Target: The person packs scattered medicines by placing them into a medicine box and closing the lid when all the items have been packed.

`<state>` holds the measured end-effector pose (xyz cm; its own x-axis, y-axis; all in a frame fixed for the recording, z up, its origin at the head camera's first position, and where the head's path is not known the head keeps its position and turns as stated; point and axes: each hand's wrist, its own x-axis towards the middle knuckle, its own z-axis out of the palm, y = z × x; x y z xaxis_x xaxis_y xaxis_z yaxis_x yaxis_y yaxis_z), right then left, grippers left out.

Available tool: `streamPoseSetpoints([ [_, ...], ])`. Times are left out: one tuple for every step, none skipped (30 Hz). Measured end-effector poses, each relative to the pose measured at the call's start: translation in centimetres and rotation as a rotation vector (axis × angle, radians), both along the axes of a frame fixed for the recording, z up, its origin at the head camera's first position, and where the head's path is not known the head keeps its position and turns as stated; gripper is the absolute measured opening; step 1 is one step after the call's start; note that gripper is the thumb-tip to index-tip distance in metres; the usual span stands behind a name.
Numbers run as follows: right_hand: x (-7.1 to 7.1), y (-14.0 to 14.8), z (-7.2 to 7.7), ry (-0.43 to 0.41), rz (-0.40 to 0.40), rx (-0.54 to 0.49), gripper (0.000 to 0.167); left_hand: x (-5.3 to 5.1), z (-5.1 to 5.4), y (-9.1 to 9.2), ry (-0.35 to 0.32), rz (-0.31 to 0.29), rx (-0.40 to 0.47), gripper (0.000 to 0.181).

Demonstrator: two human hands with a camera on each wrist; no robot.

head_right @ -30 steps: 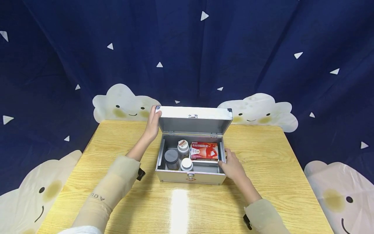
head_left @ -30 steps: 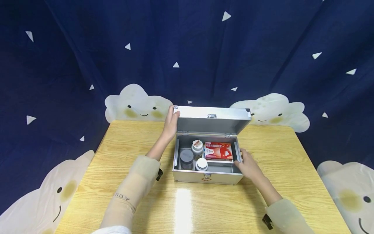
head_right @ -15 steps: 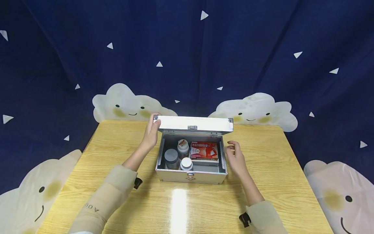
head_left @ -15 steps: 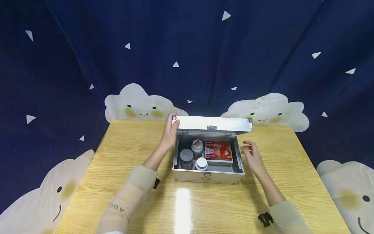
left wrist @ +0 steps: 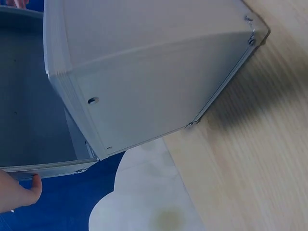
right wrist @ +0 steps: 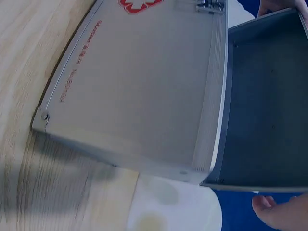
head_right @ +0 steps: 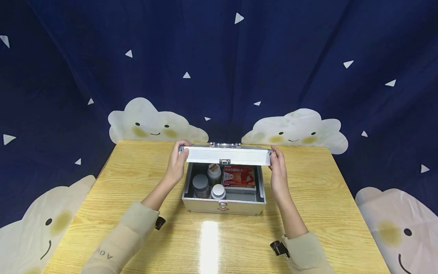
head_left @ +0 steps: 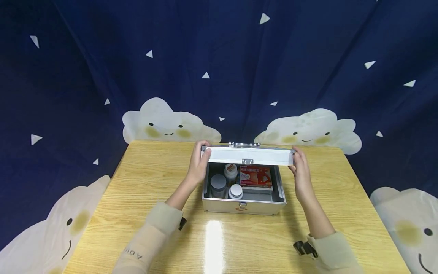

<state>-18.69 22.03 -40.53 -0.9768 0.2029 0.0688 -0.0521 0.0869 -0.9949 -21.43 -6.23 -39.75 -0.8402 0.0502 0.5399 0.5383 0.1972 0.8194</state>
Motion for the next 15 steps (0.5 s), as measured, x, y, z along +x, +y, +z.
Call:
streamPoseSetpoints([
  [0.1, -0.2, 0.0, 0.005, -0.004, 0.031, 0.053, 0.1, -0.1, 0.0, 0.008, 0.000, -0.001, 0.021],
  [0.1, -0.3, 0.0, 0.011, -0.009, 0.051, 0.052, 0.2, -0.1, 0.0, 0.014, 0.001, -0.001, 0.021],
  [0.1, -0.5, 0.0, 0.019, -0.016, 0.065, 0.052, 0.4, -0.2, 0.0, 0.018, 0.000, -0.002, 0.021],
  [0.1, -0.6, 0.0, 0.023, -0.027, 0.076, 0.051, 0.5, -0.3, 0.0, 0.023, 0.003, -0.005, 0.021],
  [0.2, -0.8, -0.1, 0.022, -0.041, 0.093, 0.050, 0.6, -0.4, 0.0, 0.027, 0.004, -0.008, 0.022],
  [0.1, -0.9, -0.1, 0.026, -0.052, 0.108, 0.049, 0.7, -0.5, 0.0, 0.030, 0.003, -0.009, 0.021],
  [0.2, -1.0, -0.2, 0.030, -0.061, 0.118, 0.049, 0.8, -0.6, 0.0, 0.037, 0.005, -0.010, 0.022],
  [0.2, -1.1, -0.2, 0.033, -0.070, 0.130, 0.048, 0.9, -0.8, 0.0, 0.042, 0.008, -0.014, 0.022],
  [0.2, -1.2, -0.3, 0.034, -0.078, 0.149, 0.048, 1.0, -0.9, 0.0, 0.050, 0.008, -0.015, 0.022],
  [0.2, -1.2, -0.3, 0.036, -0.084, 0.163, 0.048, 1.0, -1.0, 0.0, 0.059, 0.010, -0.018, 0.022],
  [0.3, -1.3, -0.4, 0.041, -0.088, 0.170, 0.048, 1.1, -1.0, 0.0, 0.069, 0.011, -0.019, 0.021],
  [0.4, -1.3, -0.5, 0.047, -0.092, 0.175, 0.048, 1.1, -1.1, 0.0, 0.080, 0.012, -0.020, 0.021],
  [0.4, -1.4, -0.6, 0.053, -0.095, 0.182, 0.048, 1.2, -1.2, 0.0, 0.090, 0.012, -0.019, 0.021],
  [0.5, -1.4, -0.7, 0.058, -0.099, 0.187, 0.048, 1.2, -1.2, 0.0, 0.098, 0.012, -0.021, 0.021],
  [0.6, -1.5, -0.7, 0.066, -0.103, 0.193, 0.047, 1.3, -1.3, 0.0, 0.109, 0.012, -0.020, 0.020],
])
